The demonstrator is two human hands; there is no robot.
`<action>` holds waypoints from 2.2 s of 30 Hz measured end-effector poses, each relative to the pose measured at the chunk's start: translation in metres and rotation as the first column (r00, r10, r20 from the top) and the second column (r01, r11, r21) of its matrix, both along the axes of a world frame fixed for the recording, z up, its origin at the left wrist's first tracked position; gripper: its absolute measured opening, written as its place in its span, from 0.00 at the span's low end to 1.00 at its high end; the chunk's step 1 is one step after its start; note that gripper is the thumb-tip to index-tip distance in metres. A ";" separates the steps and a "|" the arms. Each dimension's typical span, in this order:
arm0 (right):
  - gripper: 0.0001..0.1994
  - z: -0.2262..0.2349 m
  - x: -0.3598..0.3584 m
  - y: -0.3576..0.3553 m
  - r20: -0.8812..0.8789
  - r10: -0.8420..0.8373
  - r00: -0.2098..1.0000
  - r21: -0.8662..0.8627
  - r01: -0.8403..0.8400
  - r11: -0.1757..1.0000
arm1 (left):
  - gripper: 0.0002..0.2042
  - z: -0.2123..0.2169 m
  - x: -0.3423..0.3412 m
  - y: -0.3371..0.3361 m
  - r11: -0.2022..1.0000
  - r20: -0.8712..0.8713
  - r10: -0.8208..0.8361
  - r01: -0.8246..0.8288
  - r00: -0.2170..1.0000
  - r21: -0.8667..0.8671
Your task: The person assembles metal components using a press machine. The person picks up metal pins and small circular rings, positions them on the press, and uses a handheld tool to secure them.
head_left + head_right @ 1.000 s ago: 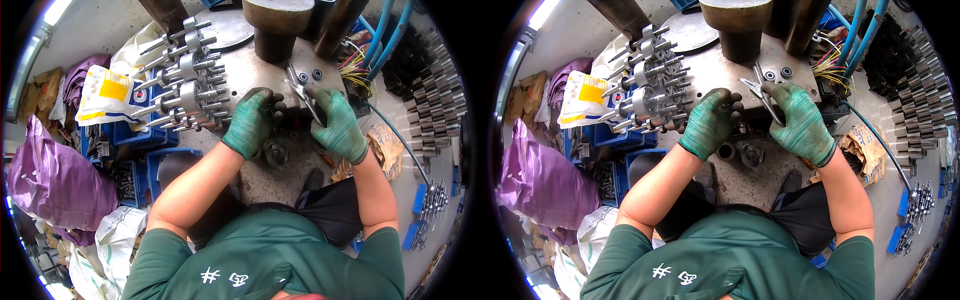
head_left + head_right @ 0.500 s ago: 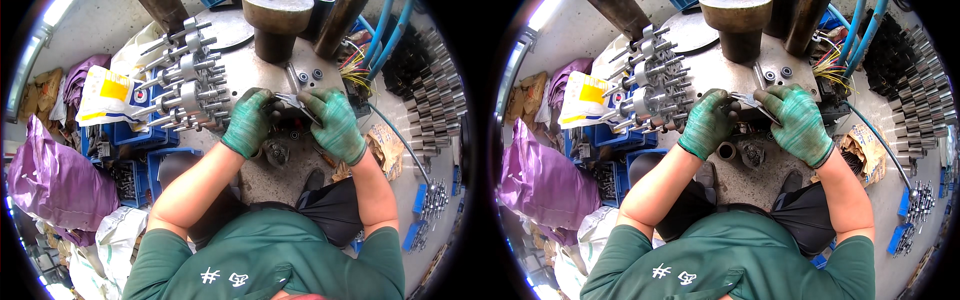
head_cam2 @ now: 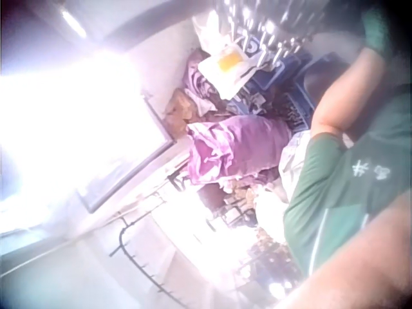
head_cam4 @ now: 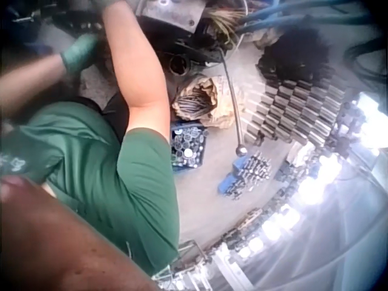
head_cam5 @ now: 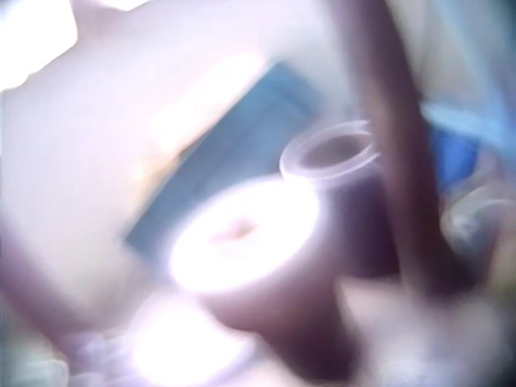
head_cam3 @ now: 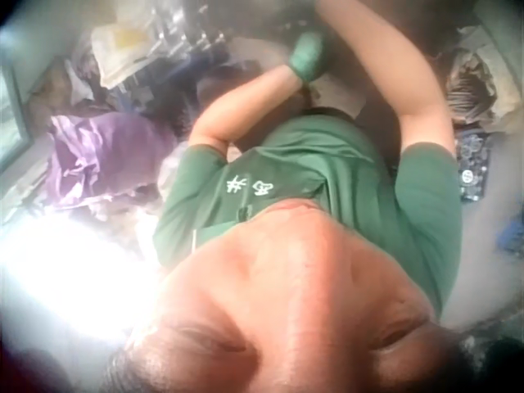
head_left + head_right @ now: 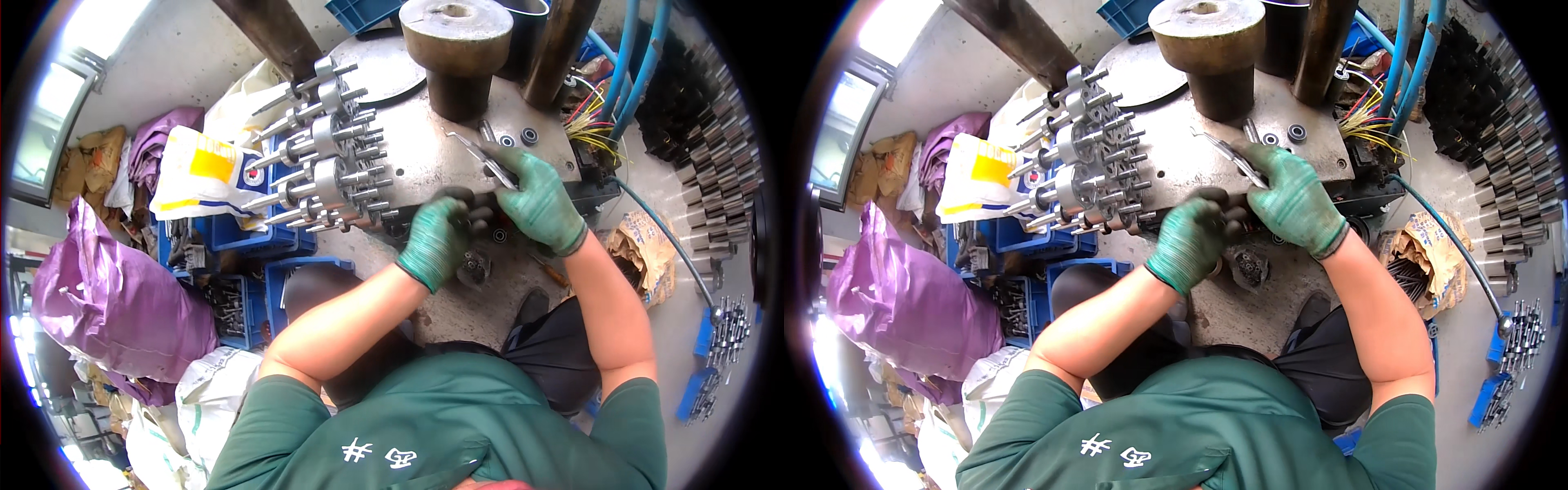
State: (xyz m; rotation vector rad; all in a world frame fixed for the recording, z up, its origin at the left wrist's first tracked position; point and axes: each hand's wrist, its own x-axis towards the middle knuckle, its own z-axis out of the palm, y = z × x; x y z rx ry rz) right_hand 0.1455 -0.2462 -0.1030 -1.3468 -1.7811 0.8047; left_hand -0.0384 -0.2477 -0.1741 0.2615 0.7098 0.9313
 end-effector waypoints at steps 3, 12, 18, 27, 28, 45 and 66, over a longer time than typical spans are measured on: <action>0.26 -0.011 -0.019 0.023 -0.016 -0.010 1.000 0.011 0.011 1.000 | 0.21 -0.009 0.011 -0.021 0.985 -0.166 -0.174 0.170 0.971 -0.039; 0.26 -0.017 -0.065 0.066 -0.151 0.008 0.988 -0.290 -0.052 0.956 | 0.14 -0.041 0.021 -0.039 0.941 -0.088 -0.303 0.284 0.949 -0.184; 0.28 -0.033 -0.086 0.082 -0.187 -0.003 0.982 -0.317 -0.057 0.947 | 0.13 -0.092 0.013 -0.035 0.701 -0.652 -0.055 0.494 0.756 0.514; 0.30 -0.041 -0.087 0.100 -0.200 0.065 0.978 -0.315 -0.127 0.941 | 0.16 -0.040 0.017 -0.031 0.937 -0.234 -0.336 0.299 0.912 -0.179; 0.30 -0.039 -0.085 0.100 -0.210 0.060 0.976 -0.339 -0.130 0.932 | 0.16 -0.037 0.019 -0.029 0.930 -0.212 -0.345 0.302 0.914 -0.211; 0.28 -0.041 -0.087 0.107 -0.137 0.109 0.984 -0.268 -0.143 0.953 | 0.15 -0.065 0.012 -0.034 0.838 -0.584 -0.213 0.454 0.784 0.304; 0.21 0.009 -0.036 0.038 -0.565 -0.144 0.813 -0.365 -0.089 0.927 | 0.10 -0.014 0.002 -0.018 0.953 -0.305 -0.225 0.275 0.926 0.131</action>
